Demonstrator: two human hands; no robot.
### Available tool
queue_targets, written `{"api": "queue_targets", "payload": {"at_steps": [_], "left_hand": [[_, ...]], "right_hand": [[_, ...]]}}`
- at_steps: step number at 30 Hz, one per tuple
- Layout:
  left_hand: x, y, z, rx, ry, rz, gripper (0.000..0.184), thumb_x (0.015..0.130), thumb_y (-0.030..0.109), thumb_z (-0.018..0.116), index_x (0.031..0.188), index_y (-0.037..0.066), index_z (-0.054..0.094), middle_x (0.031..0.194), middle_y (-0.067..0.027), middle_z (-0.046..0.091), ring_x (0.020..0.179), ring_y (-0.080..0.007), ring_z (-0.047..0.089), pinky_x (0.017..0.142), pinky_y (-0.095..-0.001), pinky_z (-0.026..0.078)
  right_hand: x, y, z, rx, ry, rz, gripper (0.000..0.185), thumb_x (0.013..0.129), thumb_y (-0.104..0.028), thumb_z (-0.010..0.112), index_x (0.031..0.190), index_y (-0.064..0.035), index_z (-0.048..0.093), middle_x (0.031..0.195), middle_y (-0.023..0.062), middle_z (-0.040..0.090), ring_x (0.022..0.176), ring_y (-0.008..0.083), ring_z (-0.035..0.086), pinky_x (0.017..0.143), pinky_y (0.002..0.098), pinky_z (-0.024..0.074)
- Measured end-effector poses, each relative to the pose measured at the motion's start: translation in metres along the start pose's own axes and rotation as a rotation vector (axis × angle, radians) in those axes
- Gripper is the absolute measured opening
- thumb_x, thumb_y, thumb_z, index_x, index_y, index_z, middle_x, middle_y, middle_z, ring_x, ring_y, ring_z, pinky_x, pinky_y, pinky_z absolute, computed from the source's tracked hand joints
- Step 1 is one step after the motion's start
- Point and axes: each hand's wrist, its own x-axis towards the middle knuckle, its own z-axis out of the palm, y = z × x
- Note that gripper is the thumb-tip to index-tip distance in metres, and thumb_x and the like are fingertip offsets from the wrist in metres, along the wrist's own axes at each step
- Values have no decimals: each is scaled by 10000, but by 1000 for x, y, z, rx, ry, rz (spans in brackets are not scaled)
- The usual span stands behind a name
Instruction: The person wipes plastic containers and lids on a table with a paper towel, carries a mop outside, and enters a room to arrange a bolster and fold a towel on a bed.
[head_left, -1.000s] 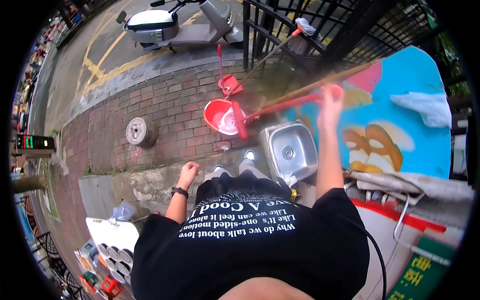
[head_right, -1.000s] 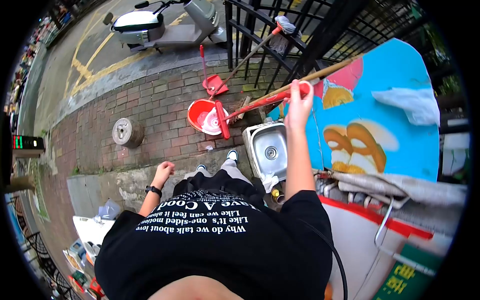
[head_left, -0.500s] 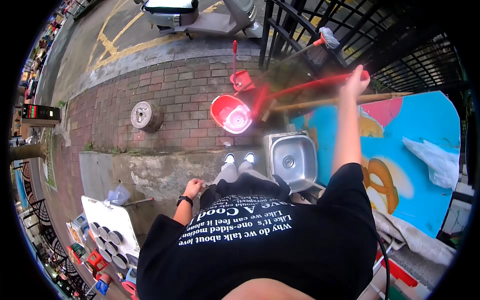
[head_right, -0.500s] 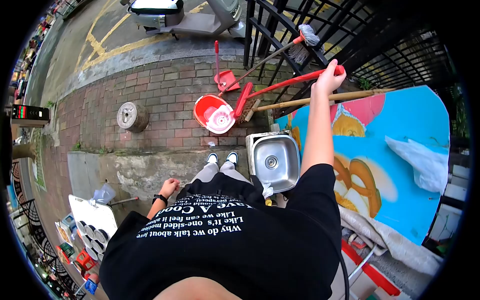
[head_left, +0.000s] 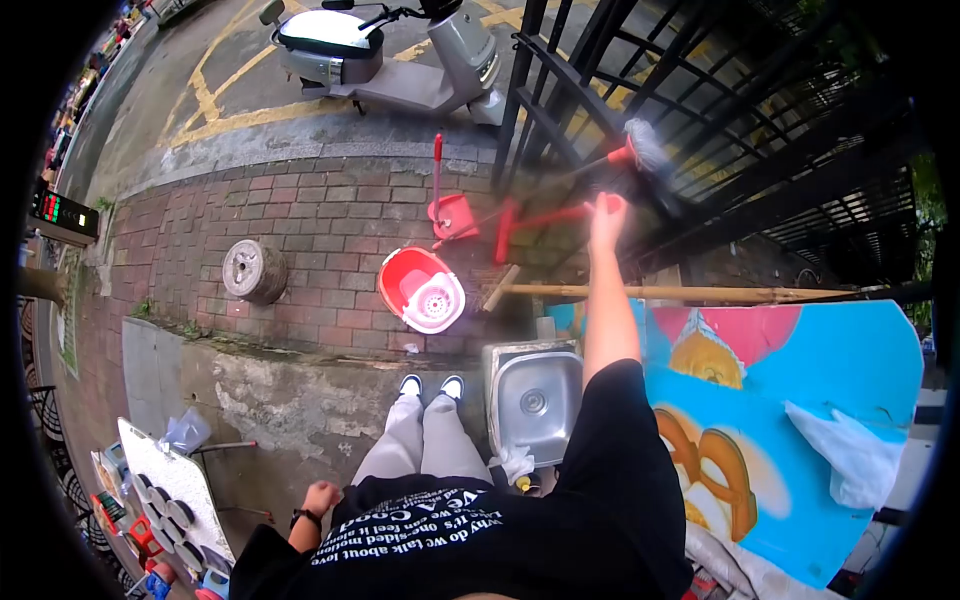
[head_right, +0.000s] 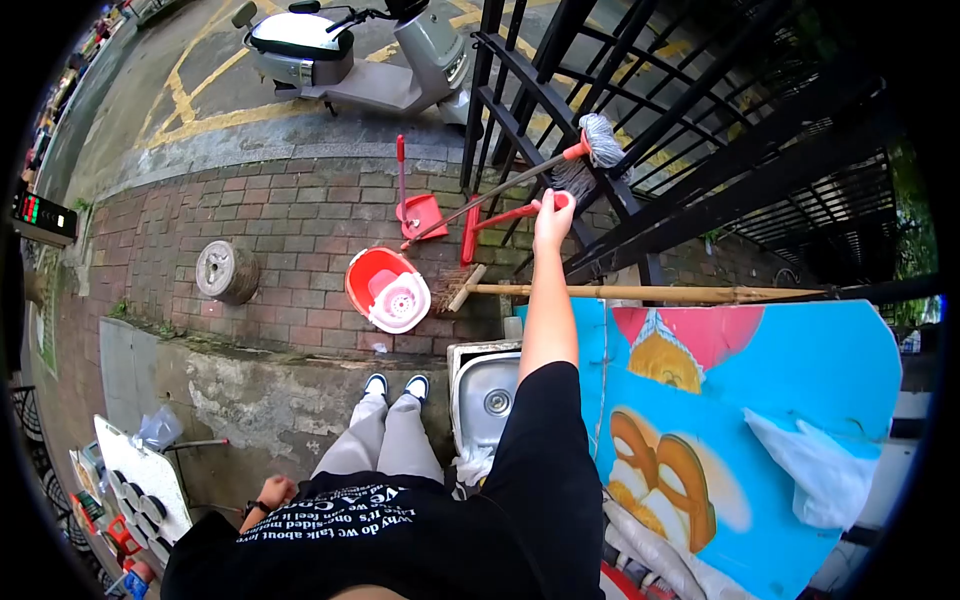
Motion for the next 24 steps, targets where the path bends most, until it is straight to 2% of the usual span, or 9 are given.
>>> {"api": "queue_targets", "payload": {"at_steps": [2,5,9,14,18,20,22,23,24], "left_hand": [[-16,6,3,239,-54,-56,136,688,112,468,684,-4,537,584,-69,526,480,-148,496,414,-252,391],[-14,-9,2,312,-52,-54,135,692,112,462,715,0,533,599,-78,532,478,-157,500,417,-253,399],[-6,-22,3,-51,15,-153,154,697,124,443,741,3,526,608,-81,536,499,-159,517,416,-255,400],[-14,-16,18,49,65,-157,147,708,120,438,725,6,529,587,-58,524,489,-142,496,429,-253,393],[-33,-4,27,143,96,-166,150,703,91,444,749,-11,543,575,-36,501,490,-127,460,441,-247,362],[-39,3,28,168,84,-148,153,705,94,444,751,-13,543,575,-32,497,496,-125,461,448,-244,362],[-36,2,26,134,84,-192,168,707,99,442,788,-12,538,581,-45,508,495,-139,486,425,-244,379],[-35,2,26,122,87,-216,173,707,99,441,800,-12,536,583,-49,512,493,-143,492,418,-244,384],[-32,1,24,110,90,-239,179,706,99,441,812,-12,534,585,-53,516,490,-148,499,411,-245,389]], "right_hand": [[12,4,4,23,-19,-3,186,779,-129,511,874,-16,400,752,56,471,560,143,532,522,233,463],[33,14,4,67,-32,37,170,783,-122,501,873,-17,403,746,59,468,547,144,524,536,237,477],[51,44,-6,86,-42,148,196,788,-129,492,909,-19,385,765,71,475,591,180,559,540,238,478],[57,99,-17,75,-52,195,214,795,-148,487,926,-20,376,792,77,466,604,191,560,550,246,471],[66,106,-16,165,-58,217,266,786,-112,490,990,-5,357,843,69,451,697,176,546,628,240,462],[82,116,-19,225,-66,193,382,750,-35,497,1071,6,295,913,75,428,716,133,491,643,224,421],[99,114,-23,155,43,183,526,699,0,527,1132,18,228,823,65,436,673,122,471,578,228,408],[105,109,-27,221,55,195,503,675,10,529,1100,4,260,713,31,418,600,92,415,499,211,364],[113,113,-35,212,94,180,451,681,13,524,1063,-13,286,741,49,441,652,109,449,552,223,389]]}}
